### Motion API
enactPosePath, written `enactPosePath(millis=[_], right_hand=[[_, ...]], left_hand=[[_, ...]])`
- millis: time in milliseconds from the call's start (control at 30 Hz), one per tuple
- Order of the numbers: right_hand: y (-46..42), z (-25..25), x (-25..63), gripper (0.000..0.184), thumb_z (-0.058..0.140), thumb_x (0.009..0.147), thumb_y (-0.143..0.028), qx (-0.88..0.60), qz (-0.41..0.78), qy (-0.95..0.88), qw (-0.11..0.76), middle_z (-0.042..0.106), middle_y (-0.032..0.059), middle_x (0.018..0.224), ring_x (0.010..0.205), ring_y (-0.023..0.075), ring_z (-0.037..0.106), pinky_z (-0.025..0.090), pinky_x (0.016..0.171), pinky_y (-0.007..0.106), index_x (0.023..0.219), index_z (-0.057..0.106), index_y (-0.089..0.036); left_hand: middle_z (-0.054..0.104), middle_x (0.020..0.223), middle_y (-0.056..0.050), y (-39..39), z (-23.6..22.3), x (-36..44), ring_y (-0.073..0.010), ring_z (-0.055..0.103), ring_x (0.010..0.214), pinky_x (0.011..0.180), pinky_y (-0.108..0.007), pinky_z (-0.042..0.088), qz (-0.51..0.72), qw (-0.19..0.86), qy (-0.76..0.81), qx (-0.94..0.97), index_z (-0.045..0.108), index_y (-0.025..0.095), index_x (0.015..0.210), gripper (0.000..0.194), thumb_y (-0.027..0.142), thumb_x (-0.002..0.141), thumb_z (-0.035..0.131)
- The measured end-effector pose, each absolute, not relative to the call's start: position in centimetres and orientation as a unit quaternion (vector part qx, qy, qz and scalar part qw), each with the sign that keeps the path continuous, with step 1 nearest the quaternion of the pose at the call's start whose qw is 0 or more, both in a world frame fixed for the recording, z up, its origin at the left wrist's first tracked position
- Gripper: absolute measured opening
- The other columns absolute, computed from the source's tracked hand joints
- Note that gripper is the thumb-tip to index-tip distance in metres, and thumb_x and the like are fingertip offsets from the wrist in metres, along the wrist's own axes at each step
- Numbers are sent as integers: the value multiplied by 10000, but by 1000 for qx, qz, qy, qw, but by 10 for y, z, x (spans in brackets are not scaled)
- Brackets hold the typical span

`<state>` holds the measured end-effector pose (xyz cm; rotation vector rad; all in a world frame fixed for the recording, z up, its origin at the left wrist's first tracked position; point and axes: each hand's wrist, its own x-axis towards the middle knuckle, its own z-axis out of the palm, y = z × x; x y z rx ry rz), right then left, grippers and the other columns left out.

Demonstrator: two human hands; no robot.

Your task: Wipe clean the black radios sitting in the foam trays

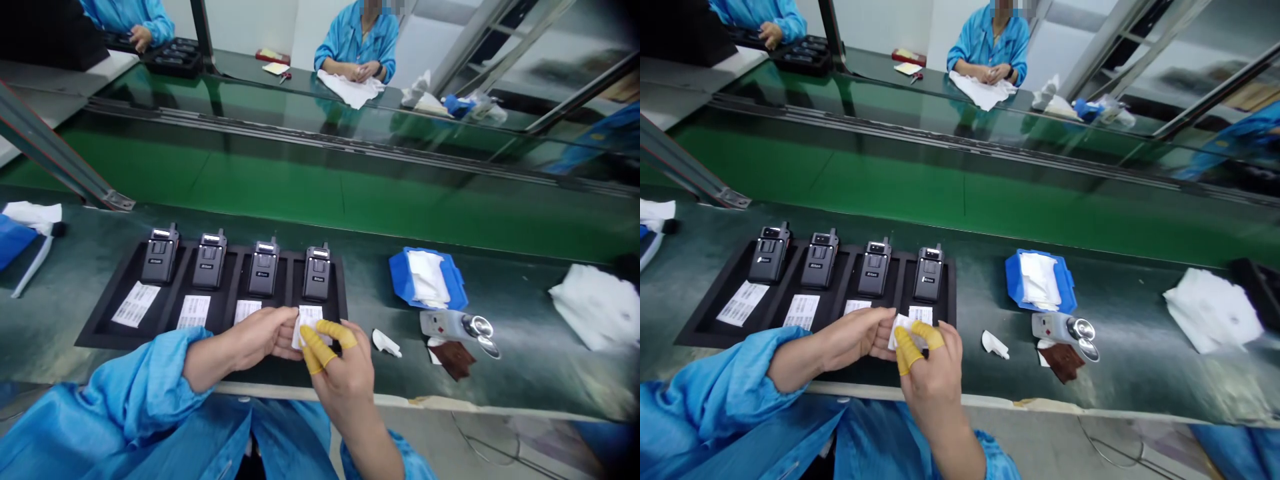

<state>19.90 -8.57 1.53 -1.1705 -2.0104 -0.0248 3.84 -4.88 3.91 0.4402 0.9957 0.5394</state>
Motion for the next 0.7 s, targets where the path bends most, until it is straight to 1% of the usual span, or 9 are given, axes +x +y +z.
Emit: enactPosePath(millis=[133, 233, 300, 367, 433, 500, 600, 633, 700], right_hand=[[-93, 9, 201, 166, 610, 837, -224, -465, -2, -796, 389, 583, 85, 1011, 954, 231, 532, 469, 892, 503, 999, 648, -216], [-93, 8, 210, 230, 607, 839, -196, -466, 19, -783, 413, 587, 91, 1073, 969, 223, 546, 455, 911, 502, 1068, 623, -219], [-92, 7, 212, 249, 600, 835, -175, -477, 8, -782, 402, 586, 103, 1102, 994, 236, 533, 454, 905, 501, 1077, 629, -226], [-93, 6, 211, 240, 567, 835, -148, -482, -5, -788, 383, 597, 111, 1085, 983, 241, 518, 471, 861, 476, 1047, 649, -227], [-93, 4, 212, 279, 502, 830, -87, -478, 2, -791, 381, 622, 94, 1003, 914, 218, 522, 486, 793, 415, 1008, 665, -228], [-89, 1, 224, 335, 454, 818, -46, -487, 3, -787, 379, 637, 67, 917, 841, 189, 530, 478, 747, 365, 981, 674, -239], [-73, 1, 276, 286, 467, 831, -121, -580, -79, -733, 345, 634, 76, 883, 828, 203, 531, 453, 730, 360, 955, 695, -242], [-67, 4, 301, 267, 471, 836, -161, -640, -123, -684, 329, 626, 96, 887, 848, 223, 528, 442, 740, 378, 947, 704, -227], [-55, 11, 351, 258, 489, 848, -272, -751, -178, -569, 283, 610, 117, 845, 812, 237, 515, 416, 724, 386, 918, 724, -192]], left_hand=[[669, 641, -49, -50, 39, 42, -148, 636, 629, 693, -278, 502, 276, 806, 481, 208, 652, 98, 744, 452, 517, 616, 762], [702, 700, -75, -49, 41, 45, -179, 666, 693, 739, -314, 517, 279, 801, 493, 193, 665, 95, 811, 446, 488, 629, 770], [722, 756, -99, -48, 42, 48, -196, 678, 734, 759, -337, 523, 272, 808, 491, 180, 673, 94, 845, 452, 503, 667, 741], [731, 794, -113, -47, 43, 50, -196, 684, 745, 775, -338, 523, 258, 814, 487, 185, 680, 91, 851, 494, 557, 689, 706], [737, 832, -129, -46, 43, 53, -206, 693, 779, 810, -339, 516, 235, 817, 482, 211, 689, 89, 856, 571, 631, 676, 679], [740, 899, -143, -46, 43, 53, -238, 695, 879, 872, -355, 500, 212, 812, 483, 249, 697, 99, 908, 622, 669, 662, 668], [714, 1066, -138, -43, 38, 49, -268, 654, 1046, 965, -378, 460, 185, 785, 493, 326, 689, 151, 1045, 630, 665, 681, 660], [700, 1110, -132, -41, 35, 47, -272, 641, 1073, 986, -386, 448, 181, 771, 496, 357, 682, 168, 1075, 631, 667, 690, 651], [689, 1144, -114, -38, 28, 44, -276, 627, 1101, 1014, -399, 430, 178, 733, 504, 420, 673, 194, 1111, 606, 655, 720, 632]])
